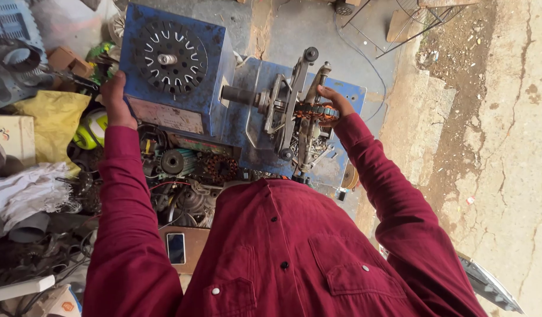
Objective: The person winds a fan stator using a winding machine, manually rotating the stator and guiding the copper wire into the slots. They periodically stop to adjust the wire and reposition the stator before continuing the process.
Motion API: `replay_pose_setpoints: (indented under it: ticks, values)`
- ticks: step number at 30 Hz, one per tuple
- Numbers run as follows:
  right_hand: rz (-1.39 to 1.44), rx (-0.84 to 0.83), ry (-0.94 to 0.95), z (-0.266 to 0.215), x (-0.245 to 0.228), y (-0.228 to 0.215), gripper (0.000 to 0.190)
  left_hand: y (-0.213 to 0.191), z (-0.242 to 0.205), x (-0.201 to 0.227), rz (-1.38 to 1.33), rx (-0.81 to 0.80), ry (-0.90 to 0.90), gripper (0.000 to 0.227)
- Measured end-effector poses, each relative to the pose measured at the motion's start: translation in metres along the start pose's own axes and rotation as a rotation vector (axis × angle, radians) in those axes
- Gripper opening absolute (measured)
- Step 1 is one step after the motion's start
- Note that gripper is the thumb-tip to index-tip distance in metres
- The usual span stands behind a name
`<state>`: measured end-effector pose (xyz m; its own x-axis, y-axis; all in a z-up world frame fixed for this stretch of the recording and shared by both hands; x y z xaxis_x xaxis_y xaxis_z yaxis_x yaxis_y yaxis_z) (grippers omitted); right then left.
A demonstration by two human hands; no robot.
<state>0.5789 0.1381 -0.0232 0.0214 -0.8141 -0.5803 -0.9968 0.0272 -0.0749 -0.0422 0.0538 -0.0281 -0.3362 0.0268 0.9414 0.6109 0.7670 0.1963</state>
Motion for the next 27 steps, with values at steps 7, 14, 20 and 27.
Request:
replay_pose_setpoints:
  ticks: [7,14,20,27]
  values:
    - [-0.007,0.007,-0.008,0.005,-0.001,0.001,0.088,0.002,0.004,-0.001,-0.047,-0.082,0.03,0.058]
    - [-0.01,0.004,-0.01,0.008,0.0,-0.001,0.093,0.016,-0.017,0.024,-0.059,-0.104,-0.002,0.045]
    - [0.003,-0.017,0.008,0.003,-0.003,0.002,0.099,0.024,-0.024,0.031,-0.06,-0.115,0.023,0.046]
    - [-0.047,-0.053,-0.129,-0.047,-0.024,0.012,0.088,-0.021,0.025,-0.023,-0.108,-0.027,0.046,0.037]
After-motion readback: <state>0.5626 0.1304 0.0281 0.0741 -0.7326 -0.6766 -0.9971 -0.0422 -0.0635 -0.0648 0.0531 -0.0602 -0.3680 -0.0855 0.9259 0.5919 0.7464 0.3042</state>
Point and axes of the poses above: each hand's wrist, its own z-axis towards the middle knuckle, its own y-axis out of the palm, x = y × z, the point moved 7 cm from there along z, towards the middle knuckle, and after that the axes turned 13 degrees about x, right-handed, at the moved point
